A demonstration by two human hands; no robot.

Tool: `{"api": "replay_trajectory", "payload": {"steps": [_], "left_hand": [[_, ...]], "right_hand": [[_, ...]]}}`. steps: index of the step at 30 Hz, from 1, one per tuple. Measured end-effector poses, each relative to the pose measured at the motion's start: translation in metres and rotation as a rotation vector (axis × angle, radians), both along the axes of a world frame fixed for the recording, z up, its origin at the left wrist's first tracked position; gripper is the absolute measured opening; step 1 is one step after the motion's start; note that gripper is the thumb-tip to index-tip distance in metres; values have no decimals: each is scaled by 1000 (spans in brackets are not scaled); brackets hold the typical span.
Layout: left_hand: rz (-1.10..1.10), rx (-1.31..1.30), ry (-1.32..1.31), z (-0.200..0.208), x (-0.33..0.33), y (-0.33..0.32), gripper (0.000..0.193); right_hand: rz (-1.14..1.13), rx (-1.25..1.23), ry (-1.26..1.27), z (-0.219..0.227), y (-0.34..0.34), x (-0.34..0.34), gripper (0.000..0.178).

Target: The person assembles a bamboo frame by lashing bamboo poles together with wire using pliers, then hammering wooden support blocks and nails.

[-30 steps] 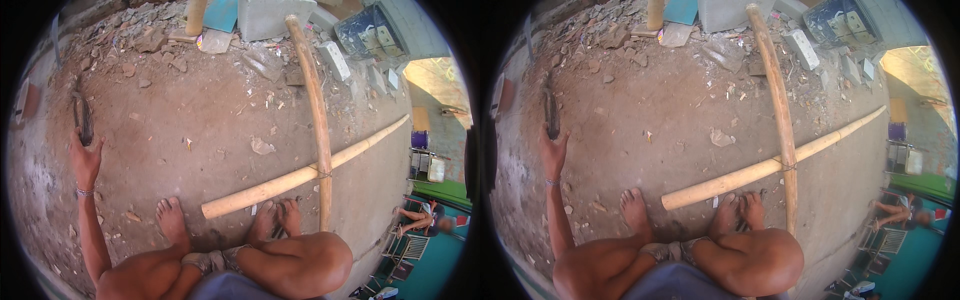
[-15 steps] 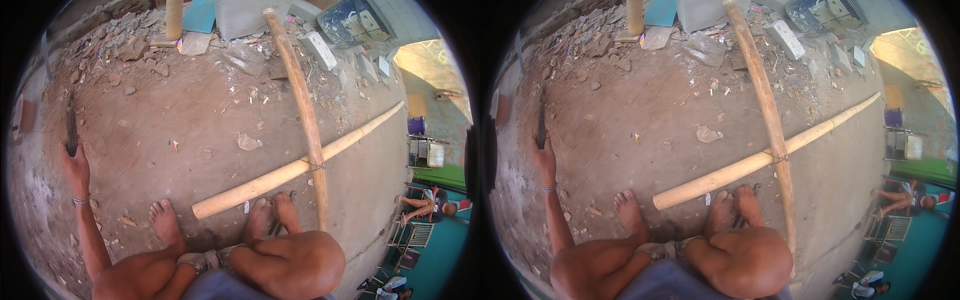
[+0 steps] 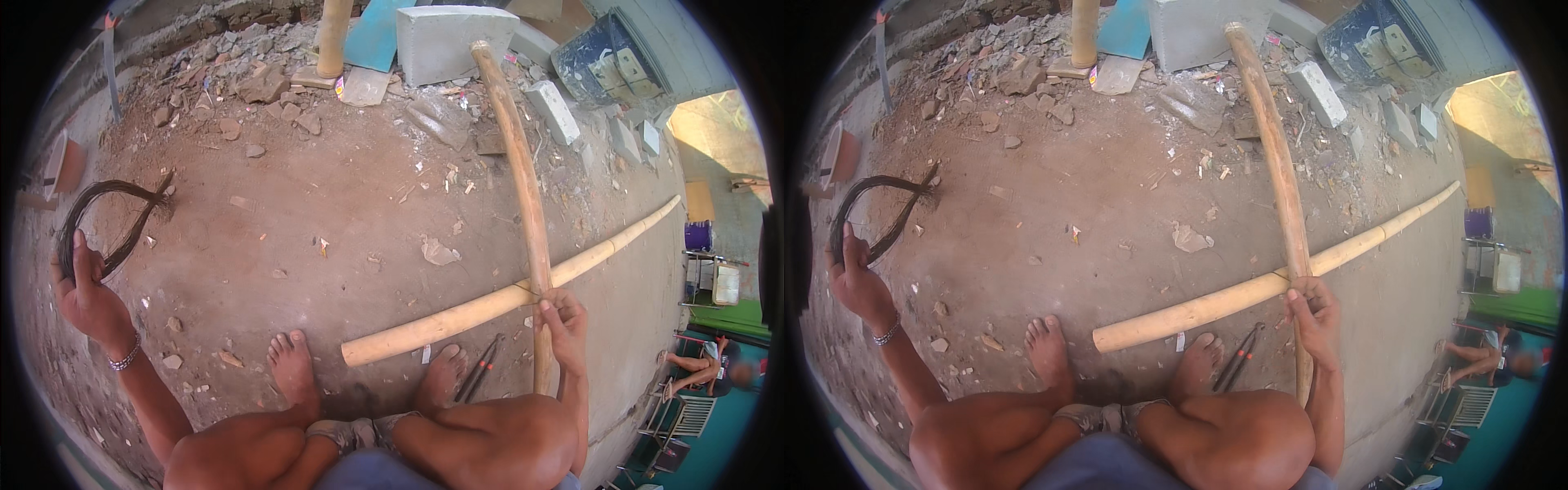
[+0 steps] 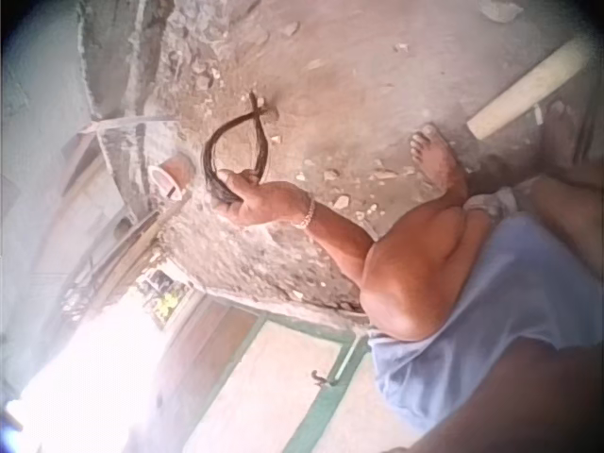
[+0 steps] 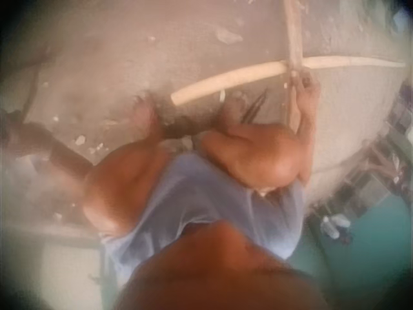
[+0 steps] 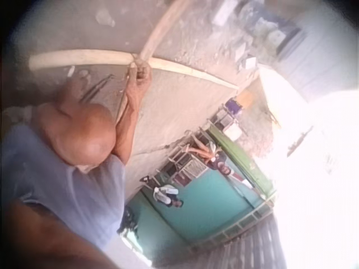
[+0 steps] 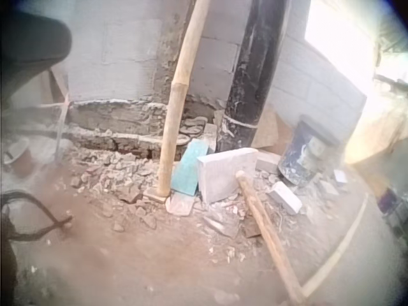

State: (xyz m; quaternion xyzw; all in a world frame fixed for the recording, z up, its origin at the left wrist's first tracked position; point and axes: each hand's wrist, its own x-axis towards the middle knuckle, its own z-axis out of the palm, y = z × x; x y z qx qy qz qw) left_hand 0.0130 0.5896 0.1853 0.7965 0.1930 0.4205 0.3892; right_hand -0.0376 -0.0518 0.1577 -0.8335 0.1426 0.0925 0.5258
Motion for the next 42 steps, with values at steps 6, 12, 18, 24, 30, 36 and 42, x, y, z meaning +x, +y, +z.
{"api": "replay_trajectory", "payload": {"steps": [6,12,18,24,30,36,42], "left_hand": [[-87,-204,-202,54,-8,-48,30],[-234,-366,-245,50,-10,-47,30],[-187,-449,-205,42,-18,-16,18],[-214,-509,-150,60,-7,-40,23],[-256,-621,-180,65,-11,-25,23],[-276,-705,-417,73,-20,-35,41],[-377,-540,-673,68,-26,-62,43]], "right_hand": [[27,-350,-203,-33,46,-1,23],[353,-707,-11,-178,4,-116,20],[408,-660,61,-187,5,-112,6],[636,-737,146,-206,-23,-119,13],[875,-788,401,-100,-23,-57,16],[257,-48,131,2,-8,34,30],[186,-139,-535,127,105,129,48]]}}
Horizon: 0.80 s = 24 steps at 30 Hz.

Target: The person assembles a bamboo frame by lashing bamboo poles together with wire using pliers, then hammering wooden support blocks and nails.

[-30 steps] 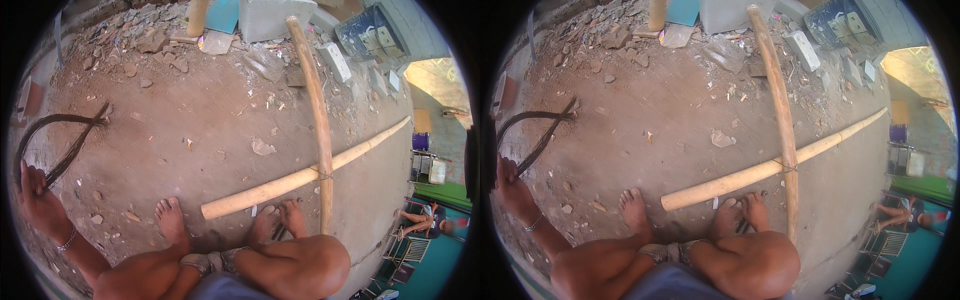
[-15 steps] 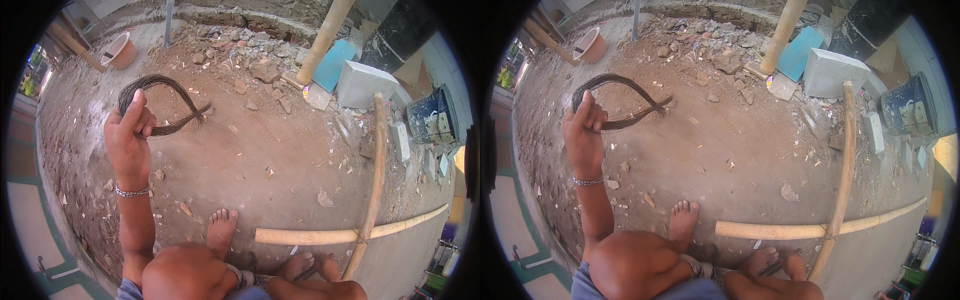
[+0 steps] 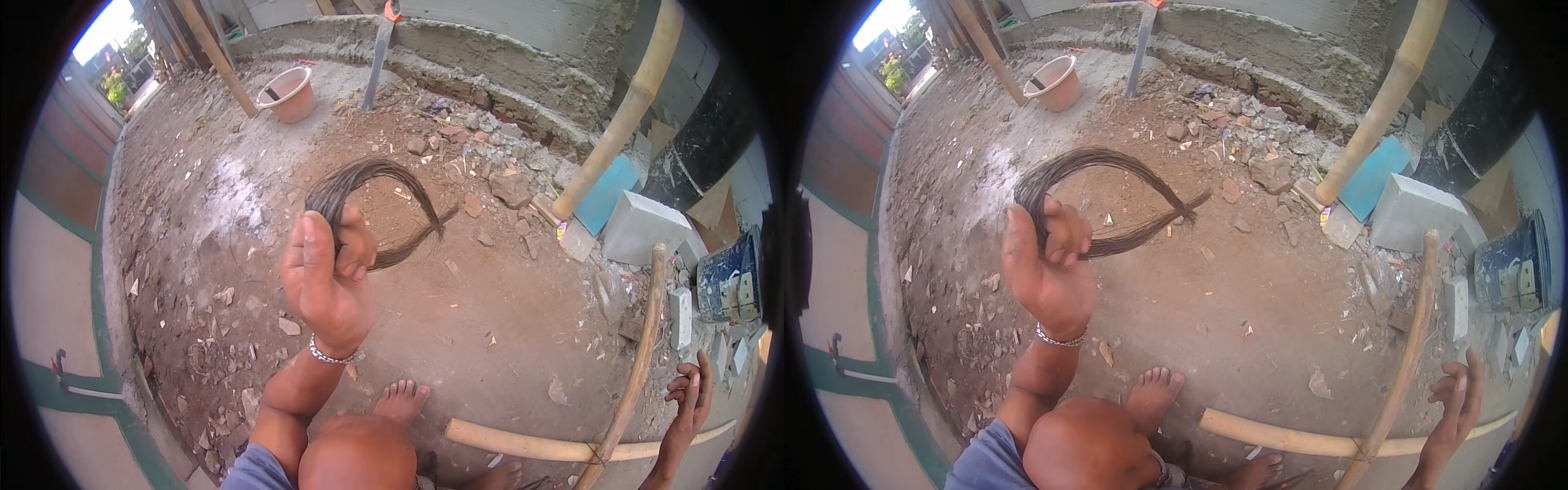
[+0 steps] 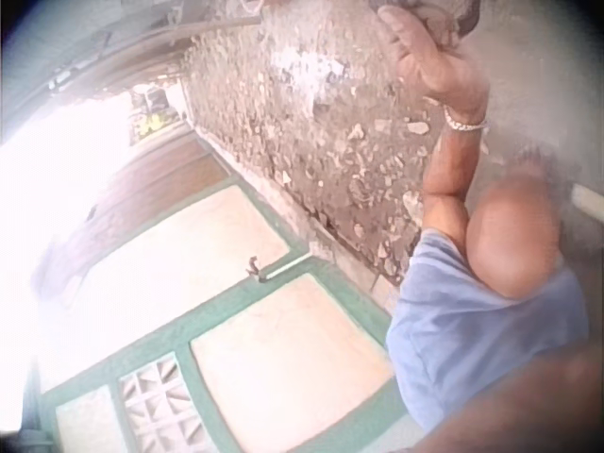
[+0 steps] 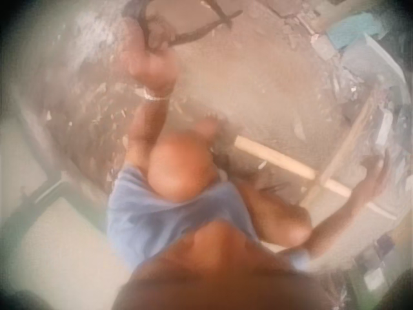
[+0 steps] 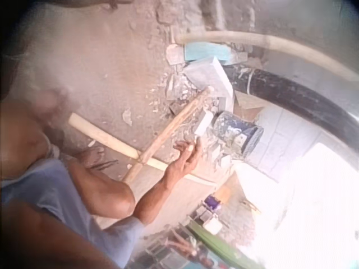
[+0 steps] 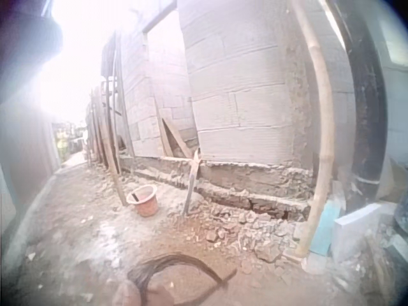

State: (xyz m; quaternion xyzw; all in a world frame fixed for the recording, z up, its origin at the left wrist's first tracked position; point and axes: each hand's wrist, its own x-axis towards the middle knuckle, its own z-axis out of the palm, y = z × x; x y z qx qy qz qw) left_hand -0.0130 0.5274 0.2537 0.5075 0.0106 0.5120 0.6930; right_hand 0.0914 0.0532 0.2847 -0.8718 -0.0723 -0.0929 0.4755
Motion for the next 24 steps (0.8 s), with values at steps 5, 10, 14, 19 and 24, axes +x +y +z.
{"api": "replay_trajectory", "payload": {"steps": [5,10,14,19,24], "left_hand": [[42,390,88,-48,-5,-45,35],[-472,170,576,-113,-6,-90,34],[-502,348,561,-143,-12,-113,35],[-420,404,590,-162,-16,-121,33],[-400,373,630,-162,-16,-127,36]], "right_hand": [[547,124,233,14,149,15,38],[608,206,504,-50,224,-14,32],[634,208,448,-98,219,-27,24],[634,241,568,-113,210,-18,18],[670,252,500,-111,215,-16,16]]}}
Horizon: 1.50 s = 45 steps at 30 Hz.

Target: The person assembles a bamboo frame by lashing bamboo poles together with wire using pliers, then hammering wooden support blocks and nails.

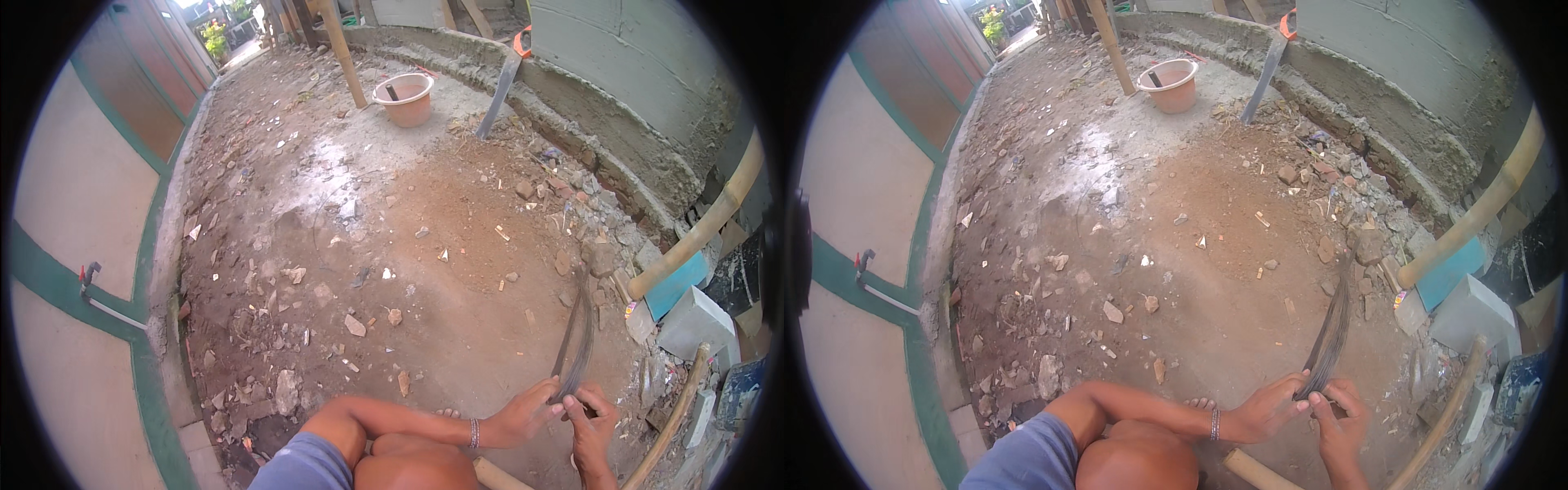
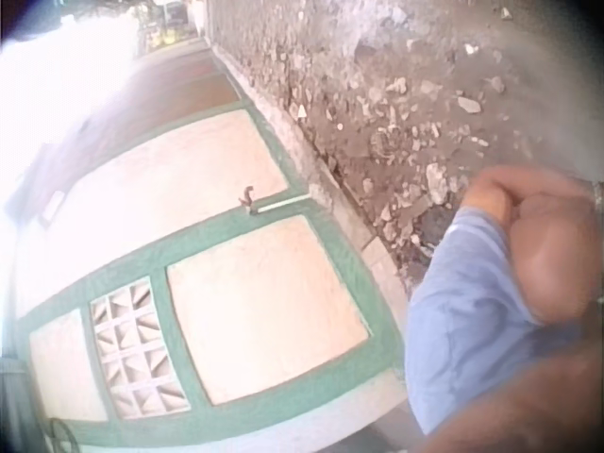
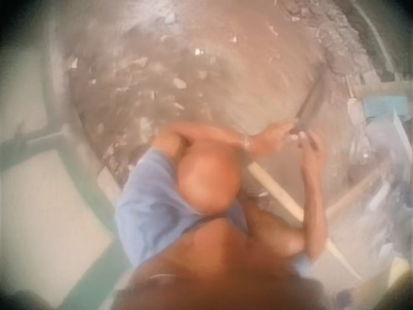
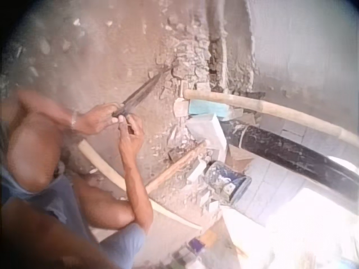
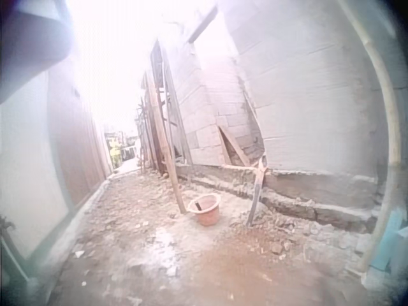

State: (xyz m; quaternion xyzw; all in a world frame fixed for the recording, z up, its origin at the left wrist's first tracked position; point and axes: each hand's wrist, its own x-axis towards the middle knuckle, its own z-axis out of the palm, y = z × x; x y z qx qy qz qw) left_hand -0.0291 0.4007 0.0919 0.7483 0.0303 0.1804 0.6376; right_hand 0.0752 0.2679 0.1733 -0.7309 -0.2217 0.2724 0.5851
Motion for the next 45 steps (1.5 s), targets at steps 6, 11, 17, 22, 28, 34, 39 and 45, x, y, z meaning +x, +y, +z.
{"api": "replay_trajectory", "payload": {"steps": [6,11,17,22,28,34,39,45], "left_hand": [[95,-38,47,-3,-4,-5,42],[84,-38,108,11,-5,-3,51],[142,-33,77,9,-2,2,41],[165,-81,115,31,0,5,36],[185,-175,22,6,0,0,37],[207,-184,83,10,-5,5,34],[218,-158,97,18,-3,3,31],[237,-95,101,20,-4,4,29]], "right_hand": [[-26,-61,33,11,7,-5,17],[109,-380,68,42,1,-6,42],[-19,35,197,10,9,-1,16],[-4,35,180,15,-2,6,17],[-38,25,207,24,3,-1,20],[55,12,181,19,1,1,26],[42,22,187,19,0,2,26],[38,-42,162,16,0,1,21]]}}
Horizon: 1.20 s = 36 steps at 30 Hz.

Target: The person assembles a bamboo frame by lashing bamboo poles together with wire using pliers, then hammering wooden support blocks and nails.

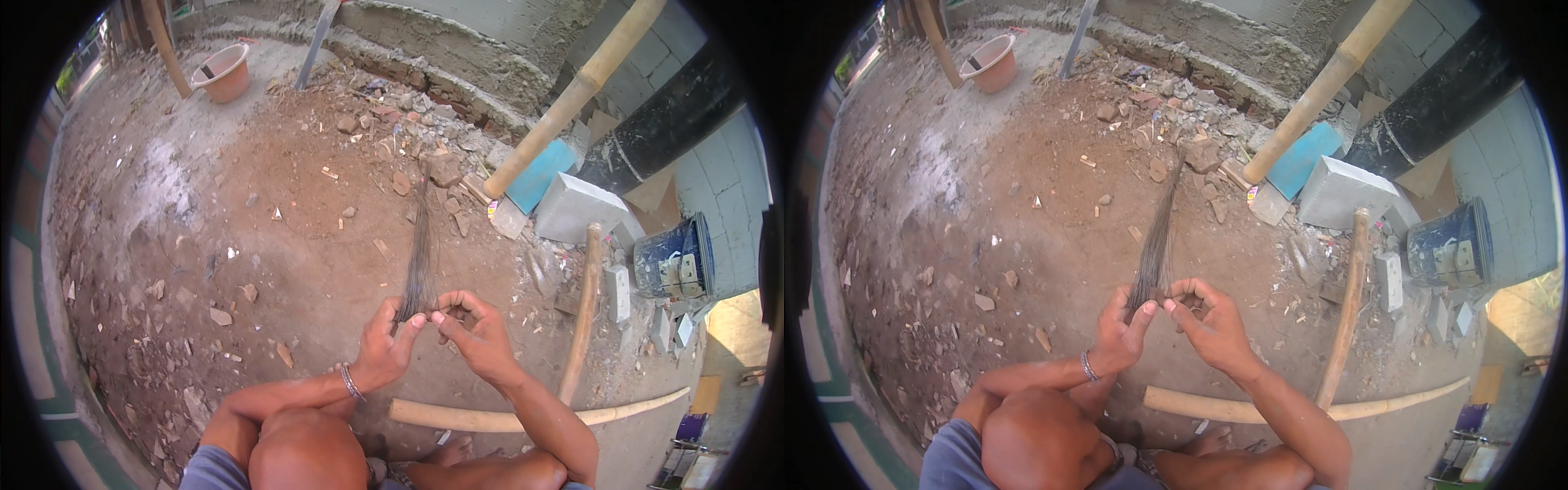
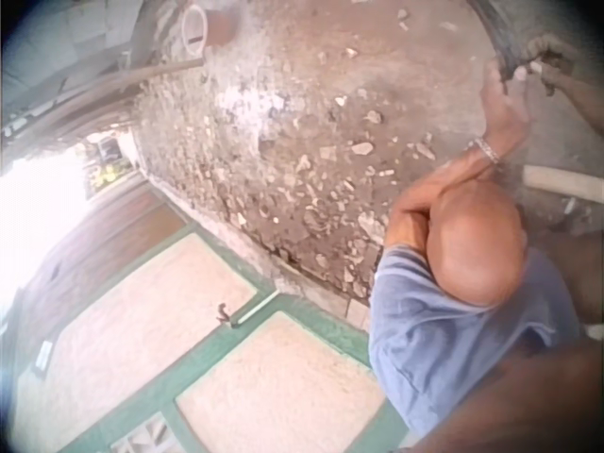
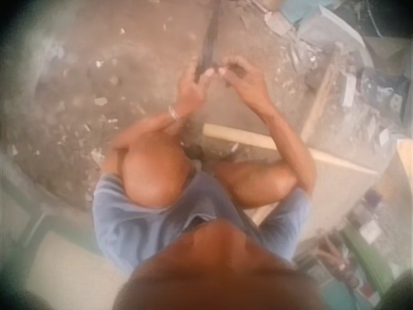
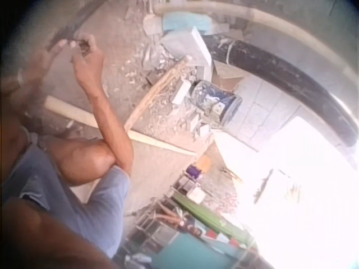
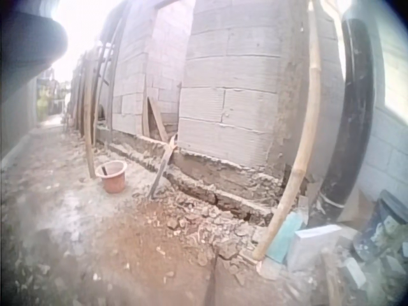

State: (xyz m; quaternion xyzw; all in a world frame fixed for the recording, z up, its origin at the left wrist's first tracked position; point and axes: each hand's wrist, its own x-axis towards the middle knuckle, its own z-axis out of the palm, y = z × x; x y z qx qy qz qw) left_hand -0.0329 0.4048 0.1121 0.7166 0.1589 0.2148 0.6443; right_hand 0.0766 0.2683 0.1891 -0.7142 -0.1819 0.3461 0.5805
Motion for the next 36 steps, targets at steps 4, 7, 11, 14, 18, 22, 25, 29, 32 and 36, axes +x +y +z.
{"api": "replay_trajectory", "payload": {"steps": [4,7,11,14,18,22,25,29,32,36], "left_hand": [[18,13,-57,7,2,0,28],[15,-8,-48,4,1,0,28],[19,-80,-87,0,4,-1,27],[16,-79,-99,2,5,-2,27],[17,-122,-121,-7,6,-1,27],[29,-150,-114,-1,6,-2,27],[-5,-66,-50,10,7,7,29],[-207,-95,139,20,21,21,28],[-159,-122,143,21,26,20,27],[18,185,-180,9,42,14,26]], "right_hand": [[-8,12,-9,0,1,-2,20],[-17,26,-12,-4,0,-1,20],[-10,35,-9,-1,-1,1,20],[-12,10,-19,0,-3,1,20],[-37,-9,-23,11,3,-1,19],[-26,1,-47,8,1,-2,18],[39,-70,-79,3,0,-1,16],[133,-181,-269,6,-3,-4,19],[77,-150,-214,19,4,-5,23],[130,-85,-224,29,13,1,35]]}}
